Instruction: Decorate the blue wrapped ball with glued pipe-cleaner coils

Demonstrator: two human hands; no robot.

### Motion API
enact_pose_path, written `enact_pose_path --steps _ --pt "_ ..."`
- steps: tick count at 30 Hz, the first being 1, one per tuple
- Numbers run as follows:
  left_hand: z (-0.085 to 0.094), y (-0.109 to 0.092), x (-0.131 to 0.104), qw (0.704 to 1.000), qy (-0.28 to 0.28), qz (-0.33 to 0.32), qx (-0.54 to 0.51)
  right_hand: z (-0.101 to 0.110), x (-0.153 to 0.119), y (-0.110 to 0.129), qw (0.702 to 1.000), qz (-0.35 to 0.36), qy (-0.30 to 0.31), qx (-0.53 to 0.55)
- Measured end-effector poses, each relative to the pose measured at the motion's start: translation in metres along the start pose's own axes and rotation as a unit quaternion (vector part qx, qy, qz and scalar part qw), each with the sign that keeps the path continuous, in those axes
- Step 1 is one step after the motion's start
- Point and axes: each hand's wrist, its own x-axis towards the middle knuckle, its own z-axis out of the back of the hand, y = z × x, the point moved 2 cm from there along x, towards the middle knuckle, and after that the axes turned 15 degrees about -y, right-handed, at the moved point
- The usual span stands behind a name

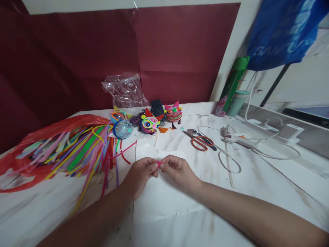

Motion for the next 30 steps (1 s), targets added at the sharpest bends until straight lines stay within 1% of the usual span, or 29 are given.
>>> enact_pose_path --steps 4,8,12,14,20,22,24,27,30 --pt "-0.001 -0.003 -0.002 0.999 0.035 0.019 -0.026 0.002 -0.003 0.005 0.998 0.053 0.003 -0.041" --pt "-0.001 -0.003 -0.002 0.998 0.051 0.011 -0.022 0.003 -0.005 0.009 0.992 0.097 0.002 -0.085" --pt "0.002 -0.002 -0.001 0.999 0.021 -0.033 0.019 0.003 -0.005 0.009 0.992 0.094 -0.005 -0.088" --pt "0.002 -0.003 -0.001 0.999 0.014 -0.04 0.033 0.003 -0.004 0.009 0.991 0.093 -0.007 -0.091" --pt "0.0 -0.011 -0.005 0.998 0.049 0.027 -0.011 0.004 -0.006 0.015 0.984 0.13 0.008 -0.123" --pt "-0.001 -0.01 -0.005 0.998 0.053 0.024 -0.022 0.004 -0.005 0.015 0.987 0.121 0.001 -0.107" --pt "-0.002 -0.007 -0.005 0.999 0.043 0.0 -0.024 0.004 -0.004 0.013 0.993 0.089 -0.013 -0.071" --pt "-0.002 -0.002 -0.004 0.999 0.002 -0.048 0.0 0.002 -0.003 0.01 0.998 0.048 -0.024 -0.024" --pt "0.001 0.001 -0.003 0.995 -0.028 -0.081 0.053 0.0 -0.003 0.008 0.999 0.036 -0.022 -0.023"
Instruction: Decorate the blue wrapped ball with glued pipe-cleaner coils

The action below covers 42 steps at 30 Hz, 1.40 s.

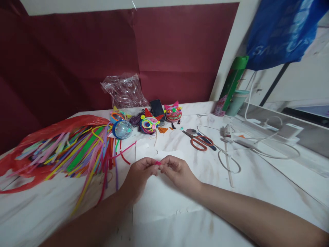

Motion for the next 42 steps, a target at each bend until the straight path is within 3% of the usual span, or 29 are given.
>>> enact_pose_path --steps 4,10,16,23,28,33,37,42 --pt "0.002 -0.001 0.002 0.998 -0.008 -0.016 0.066 0.001 0.001 0.0 1.0 -0.013 -0.004 -0.007" --pt "-0.001 -0.003 0.004 0.998 0.017 0.045 0.05 0.005 0.004 -0.002 0.999 -0.04 0.002 -0.019" --pt "-0.003 -0.001 -0.001 0.987 0.042 0.01 0.154 0.003 0.005 -0.005 0.997 -0.057 0.06 -0.007" --pt "0.001 0.0 0.003 0.985 0.083 0.018 0.152 0.012 0.01 0.003 0.981 0.063 0.094 -0.161" --pt "0.004 0.005 0.008 0.984 0.136 0.024 0.112 0.012 0.01 0.009 0.969 0.112 0.113 -0.191" --pt "0.001 0.003 0.003 0.993 0.116 0.004 0.028 0.012 0.007 0.015 0.968 0.157 0.087 -0.176" --pt "-0.004 0.002 -0.003 0.995 0.095 0.034 -0.028 0.01 0.004 0.011 0.974 0.147 0.065 -0.162" --pt "-0.004 -0.003 -0.001 0.997 0.05 0.046 -0.032 0.008 0.002 0.007 0.97 0.177 0.049 -0.157"
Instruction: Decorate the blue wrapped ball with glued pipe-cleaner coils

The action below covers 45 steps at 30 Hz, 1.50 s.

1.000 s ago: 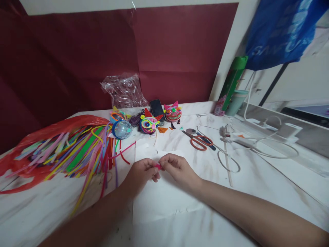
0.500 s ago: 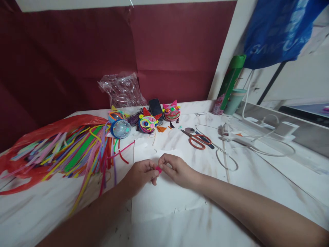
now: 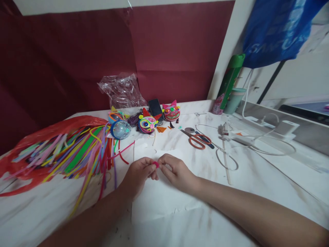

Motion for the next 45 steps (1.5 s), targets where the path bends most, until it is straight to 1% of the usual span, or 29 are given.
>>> enact_pose_path --steps 2,4,6,8,11,13,17,21,24,27,29,31,33,34,37,40,42,45 --pt "0.001 -0.002 0.001 1.0 -0.014 -0.005 0.006 0.0 0.001 -0.001 0.999 -0.028 -0.015 0.001" --pt "0.001 -0.003 0.002 1.0 -0.023 -0.009 0.01 0.0 0.002 -0.004 0.997 -0.075 -0.025 0.001" --pt "0.002 -0.001 0.003 0.999 -0.031 -0.017 0.017 -0.001 0.002 -0.006 0.994 -0.11 -0.015 0.019" --pt "0.003 0.001 0.004 0.999 -0.031 -0.029 0.027 -0.004 0.001 -0.007 0.99 -0.129 0.006 0.054" --pt "0.004 0.006 0.006 0.999 -0.019 -0.035 0.038 -0.008 0.0 -0.011 0.983 -0.155 0.01 0.101" --pt "0.005 0.007 0.006 0.999 -0.014 -0.033 0.031 -0.01 0.0 -0.013 0.971 -0.189 0.001 0.144" --pt "0.005 0.006 0.006 0.998 -0.027 -0.036 0.038 -0.01 0.002 -0.015 0.941 -0.263 -0.01 0.21" --pt "0.007 0.004 0.005 0.996 -0.032 -0.05 0.06 -0.012 0.002 -0.012 0.912 -0.276 0.029 0.302" --pt "0.007 0.005 0.004 0.997 -0.039 -0.034 0.055 -0.013 0.002 -0.01 0.903 -0.289 0.036 0.317" --pt "0.005 0.005 0.004 0.998 -0.033 -0.013 0.051 -0.012 0.003 -0.011 0.908 -0.306 0.009 0.285" --pt "0.005 0.005 0.005 0.998 -0.043 -0.014 0.042 -0.009 0.006 -0.016 0.917 -0.317 -0.005 0.243" --pt "0.007 0.003 0.007 0.996 -0.078 -0.031 0.04 -0.005 0.009 -0.026 0.927 -0.334 0.021 0.171" --pt "0.01 0.0 0.009 0.99 -0.119 -0.054 0.055 0.003 0.015 -0.038 0.936 -0.341 0.049 0.076" --pt "0.012 -0.001 0.01 0.987 -0.133 -0.066 0.067 0.009 0.019 -0.045 0.94 -0.336 0.05 0.032" --pt "0.014 -0.007 0.011 0.977 -0.149 -0.096 0.118 0.027 0.031 -0.057 0.952 -0.305 -0.002 -0.035" --pt "0.013 -0.011 0.009 0.964 -0.164 -0.111 0.176 0.041 0.041 -0.058 0.961 -0.264 -0.04 -0.067" --pt "0.012 -0.012 0.007 0.959 -0.165 -0.12 0.198 0.045 0.044 -0.054 0.968 -0.23 -0.05 -0.089" --pt "0.01 -0.011 0.005 0.952 -0.152 -0.136 0.229 0.043 0.043 -0.052 0.976 -0.181 -0.037 -0.116"
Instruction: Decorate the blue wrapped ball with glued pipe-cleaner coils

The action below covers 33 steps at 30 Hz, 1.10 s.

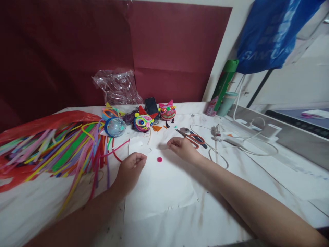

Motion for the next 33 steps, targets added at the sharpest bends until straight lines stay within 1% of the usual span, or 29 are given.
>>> enact_pose_path --steps 2,4,6,7,8,10,12,14,15,17,20,22,24,26,28,31,33 --pt "0.0 0.001 -0.001 1.0 0.006 -0.013 0.02 -0.005 -0.005 -0.001 0.998 0.05 0.023 -0.02" --pt "-0.001 0.001 -0.001 0.999 0.01 -0.021 0.031 -0.011 -0.012 -0.001 0.986 0.141 0.064 -0.059" --pt "-0.001 0.002 0.0 0.999 0.017 -0.025 0.034 -0.016 -0.02 0.001 0.957 0.245 0.104 -0.118" --pt "-0.001 0.002 0.0 0.999 0.021 -0.026 0.034 -0.019 -0.025 0.002 0.94 0.285 0.118 -0.149" --pt "-0.001 0.002 0.0 0.999 0.024 -0.027 0.035 -0.021 -0.028 0.004 0.925 0.309 0.129 -0.178" --pt "-0.002 0.003 -0.001 0.999 0.034 -0.026 0.034 -0.025 -0.033 0.008 0.903 0.331 0.144 -0.233" --pt "-0.003 0.003 -0.001 0.998 0.041 -0.021 0.03 -0.028 -0.036 0.012 0.89 0.331 0.154 -0.272" --pt "-0.004 0.003 -0.002 0.999 0.045 -0.017 0.025 -0.029 -0.036 0.013 0.892 0.326 0.159 -0.271" --pt "-0.004 0.004 -0.002 0.999 0.045 -0.017 0.023 -0.029 -0.035 0.012 0.899 0.32 0.158 -0.253" --pt "-0.004 0.004 -0.002 0.999 0.044 -0.02 0.024 -0.027 -0.031 0.009 0.925 0.293 0.141 -0.199" --pt "-0.004 0.003 -0.001 0.998 0.038 -0.032 0.033 -0.02 -0.02 -0.001 0.962 0.209 0.1 -0.146" --pt "-0.003 0.004 -0.001 0.998 0.038 -0.039 0.04 -0.015 -0.014 -0.007 0.972 0.165 0.08 -0.144" --pt "-0.003 0.005 0.0 0.997 0.04 -0.043 0.044 -0.013 -0.01 -0.01 0.976 0.144 0.068 -0.149" --pt "-0.004 0.006 0.0 0.997 0.043 -0.046 0.045 -0.014 -0.011 -0.011 0.976 0.145 0.064 -0.152" --pt "-0.005 0.008 0.0 0.997 0.046 -0.048 0.045 -0.018 -0.015 -0.008 0.97 0.172 0.068 -0.155" --pt "-0.006 0.012 0.0 0.996 0.057 -0.051 0.048 -0.029 -0.025 -0.004 0.953 0.224 0.072 -0.193" --pt "-0.007 0.014 0.001 0.995 0.065 -0.059 0.055 -0.036 -0.029 -0.003 0.944 0.235 0.063 -0.225"
